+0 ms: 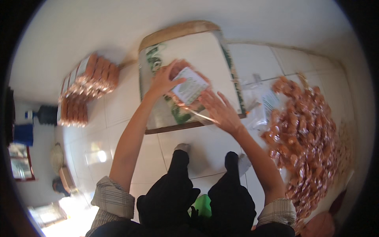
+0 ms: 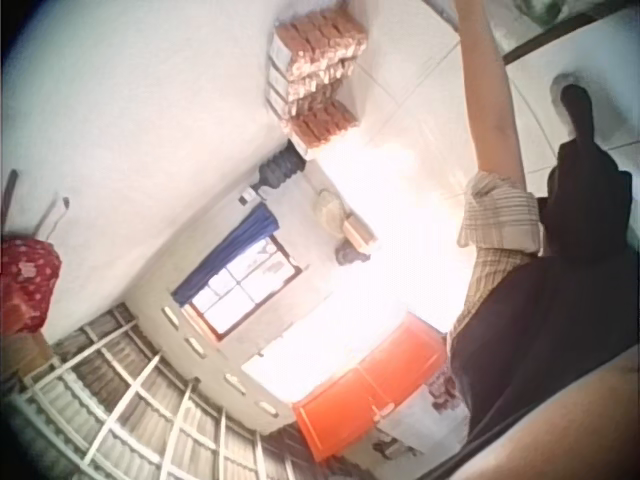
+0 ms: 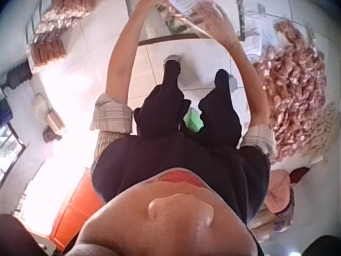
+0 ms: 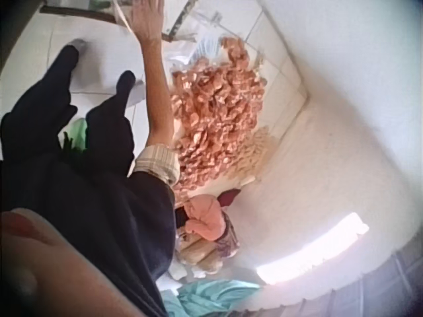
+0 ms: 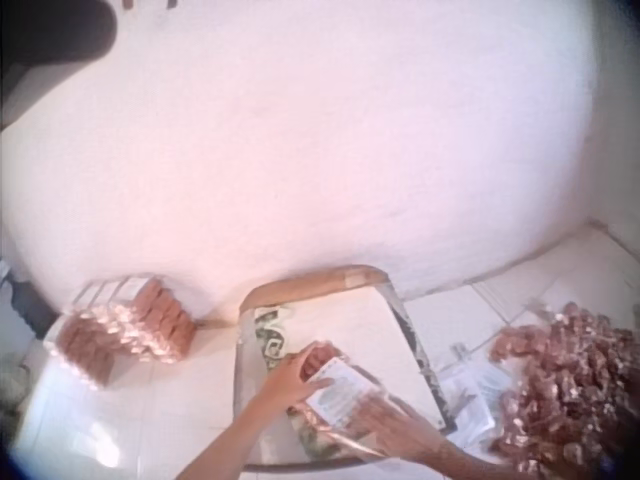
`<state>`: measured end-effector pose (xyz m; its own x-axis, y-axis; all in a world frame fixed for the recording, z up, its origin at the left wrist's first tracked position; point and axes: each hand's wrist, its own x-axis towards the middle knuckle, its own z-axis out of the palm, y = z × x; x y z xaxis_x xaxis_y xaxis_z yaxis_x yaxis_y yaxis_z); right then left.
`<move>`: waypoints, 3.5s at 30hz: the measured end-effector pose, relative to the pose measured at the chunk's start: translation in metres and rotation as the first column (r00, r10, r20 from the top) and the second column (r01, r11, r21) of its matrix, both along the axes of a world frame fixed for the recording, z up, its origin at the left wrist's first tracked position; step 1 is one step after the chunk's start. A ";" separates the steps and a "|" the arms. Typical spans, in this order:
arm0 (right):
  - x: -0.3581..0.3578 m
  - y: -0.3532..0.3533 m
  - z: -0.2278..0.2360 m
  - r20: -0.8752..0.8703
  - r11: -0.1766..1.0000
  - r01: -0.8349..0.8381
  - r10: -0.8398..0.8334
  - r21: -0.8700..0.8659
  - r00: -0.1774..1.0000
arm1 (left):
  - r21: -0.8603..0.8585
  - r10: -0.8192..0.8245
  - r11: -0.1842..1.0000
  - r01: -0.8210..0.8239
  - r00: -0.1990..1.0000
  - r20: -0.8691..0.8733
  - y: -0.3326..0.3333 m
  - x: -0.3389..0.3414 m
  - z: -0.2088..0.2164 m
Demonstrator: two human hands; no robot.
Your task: The person labels and seals transparent plastic packages of meat products or snacks by hand, aligning labels on the packs and flattening them down.
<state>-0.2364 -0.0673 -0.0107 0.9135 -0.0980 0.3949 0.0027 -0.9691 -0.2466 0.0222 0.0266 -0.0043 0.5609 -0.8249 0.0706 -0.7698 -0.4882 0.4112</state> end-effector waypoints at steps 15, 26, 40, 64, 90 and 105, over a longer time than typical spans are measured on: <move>-0.280 -0.023 -0.105 -0.350 0.097 0.751 -0.841 0.653 0.412 | -0.146 -0.762 0.593 0.792 0.494 -0.419 -0.069 -0.299 -0.051; -0.263 -0.030 -0.162 -0.442 -0.099 0.748 -0.854 0.656 0.274 | -0.123 -0.235 0.972 0.202 0.759 -0.607 -0.098 -0.415 -0.181; -0.194 -0.044 0.066 -0.120 -0.311 -0.114 -0.641 0.944 0.758 | -0.447 -0.769 0.315 0.837 0.502 0.397 -0.091 -0.271 0.075; -0.001 0.033 -0.030 -0.064 -0.250 -0.039 -0.390 0.967 0.919 | -0.649 -0.037 0.738 -0.184 0.950 -0.311 0.056 -0.199 -0.037; 0.012 0.057 0.165 -0.018 0.983 0.174 -0.173 0.062 0.985 | -0.611 -0.058 0.453 -0.650 0.662 -0.748 0.094 -0.114 0.112; 0.038 0.079 0.220 -0.010 0.909 -0.063 0.074 0.411 0.997 | -0.464 -0.112 0.873 -0.152 0.863 -0.493 0.119 -0.103 0.038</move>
